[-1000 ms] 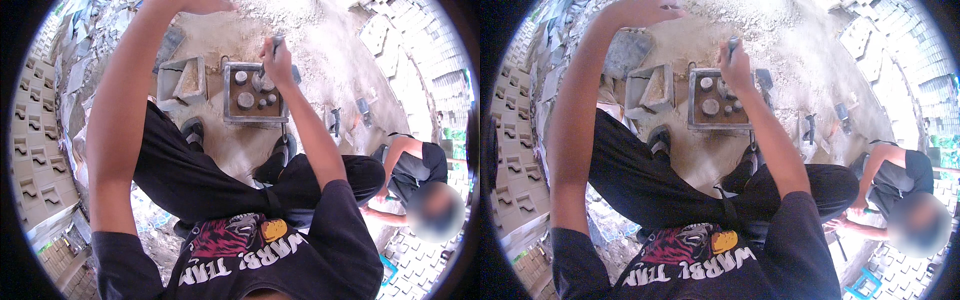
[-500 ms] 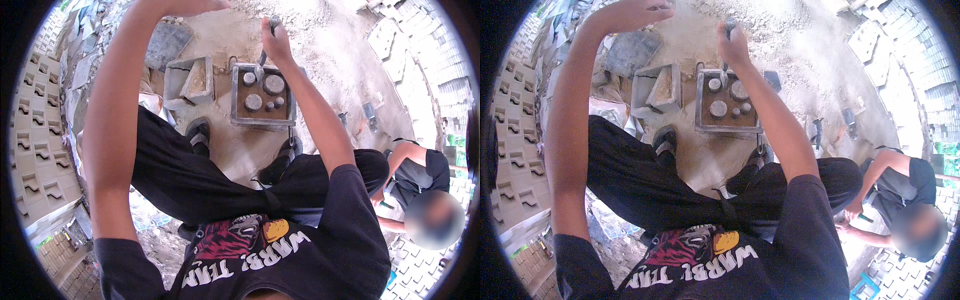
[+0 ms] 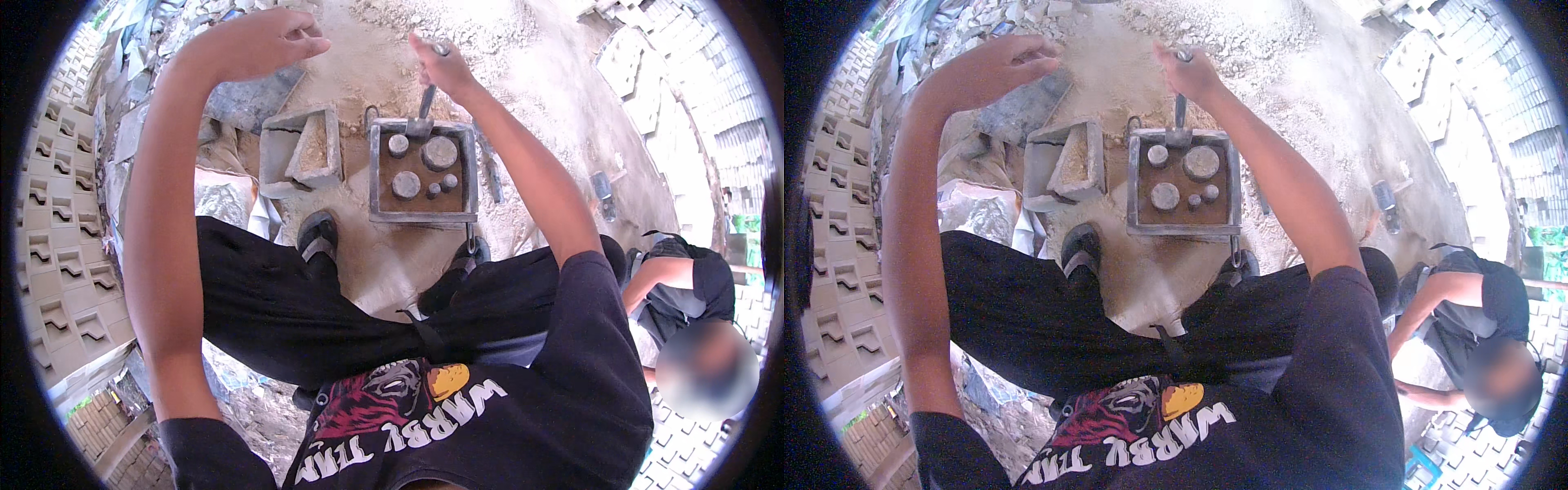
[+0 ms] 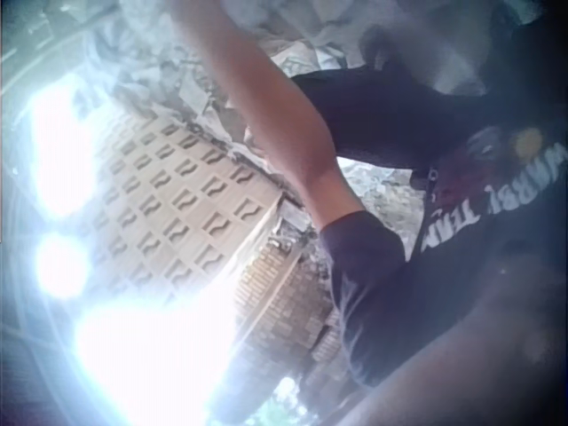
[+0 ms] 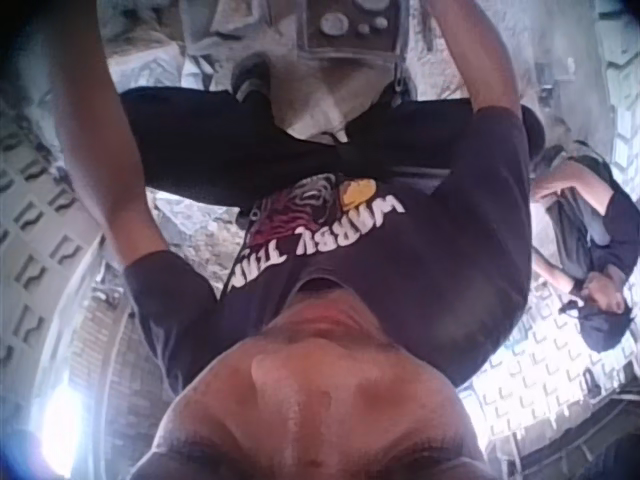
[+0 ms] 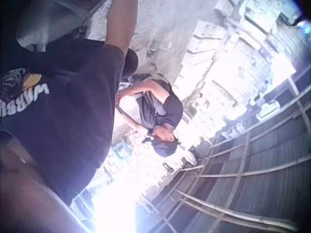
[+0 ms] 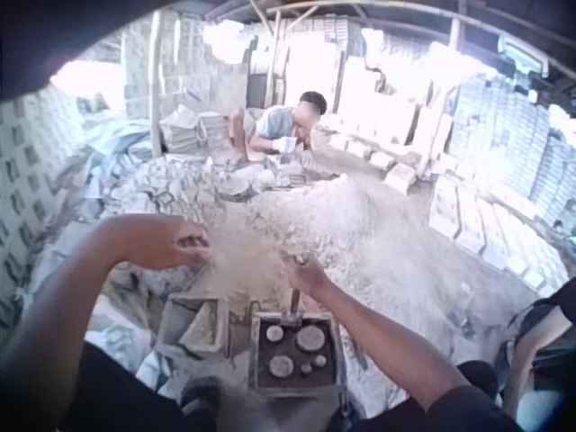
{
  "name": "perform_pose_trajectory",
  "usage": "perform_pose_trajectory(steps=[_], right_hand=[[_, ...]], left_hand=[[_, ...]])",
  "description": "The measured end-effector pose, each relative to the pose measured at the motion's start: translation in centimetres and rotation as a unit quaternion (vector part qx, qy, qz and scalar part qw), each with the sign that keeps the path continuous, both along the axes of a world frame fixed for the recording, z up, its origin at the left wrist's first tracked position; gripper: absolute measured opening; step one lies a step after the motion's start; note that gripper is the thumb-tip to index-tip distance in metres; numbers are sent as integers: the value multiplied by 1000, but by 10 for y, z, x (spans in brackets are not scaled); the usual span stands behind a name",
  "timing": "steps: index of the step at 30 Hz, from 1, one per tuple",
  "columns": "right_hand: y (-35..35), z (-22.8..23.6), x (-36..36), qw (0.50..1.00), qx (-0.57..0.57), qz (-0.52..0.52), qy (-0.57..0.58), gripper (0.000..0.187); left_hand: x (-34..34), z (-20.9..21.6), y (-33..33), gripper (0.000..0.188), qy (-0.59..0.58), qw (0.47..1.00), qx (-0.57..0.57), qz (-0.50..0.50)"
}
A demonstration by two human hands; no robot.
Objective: The person places cylindrical inserts into a square mold, fills the mold with loose sandy material by hand, and levels it using a trowel.
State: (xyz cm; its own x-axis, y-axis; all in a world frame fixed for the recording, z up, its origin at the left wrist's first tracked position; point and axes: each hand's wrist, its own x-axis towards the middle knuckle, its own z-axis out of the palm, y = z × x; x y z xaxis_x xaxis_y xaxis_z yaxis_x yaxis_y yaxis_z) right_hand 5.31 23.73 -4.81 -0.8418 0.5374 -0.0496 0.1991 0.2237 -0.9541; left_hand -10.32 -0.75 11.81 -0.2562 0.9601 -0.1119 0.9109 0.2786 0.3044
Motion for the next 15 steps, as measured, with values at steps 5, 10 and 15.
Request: perform_pose_trajectory(steps=[5,10,15], right_hand=[[-12,-4,15,998,-54,-29,21,47],[-25,-8,15,988,-7,-51,143,49],[-22,5,-9,996,29,-25,83,43]], left_hand=[[-2,1,3,50,2,1000,0,15],[2,4,22,49,-3,1000,-12,-2],[7,2,29,48,-9,1000,-11,4]])
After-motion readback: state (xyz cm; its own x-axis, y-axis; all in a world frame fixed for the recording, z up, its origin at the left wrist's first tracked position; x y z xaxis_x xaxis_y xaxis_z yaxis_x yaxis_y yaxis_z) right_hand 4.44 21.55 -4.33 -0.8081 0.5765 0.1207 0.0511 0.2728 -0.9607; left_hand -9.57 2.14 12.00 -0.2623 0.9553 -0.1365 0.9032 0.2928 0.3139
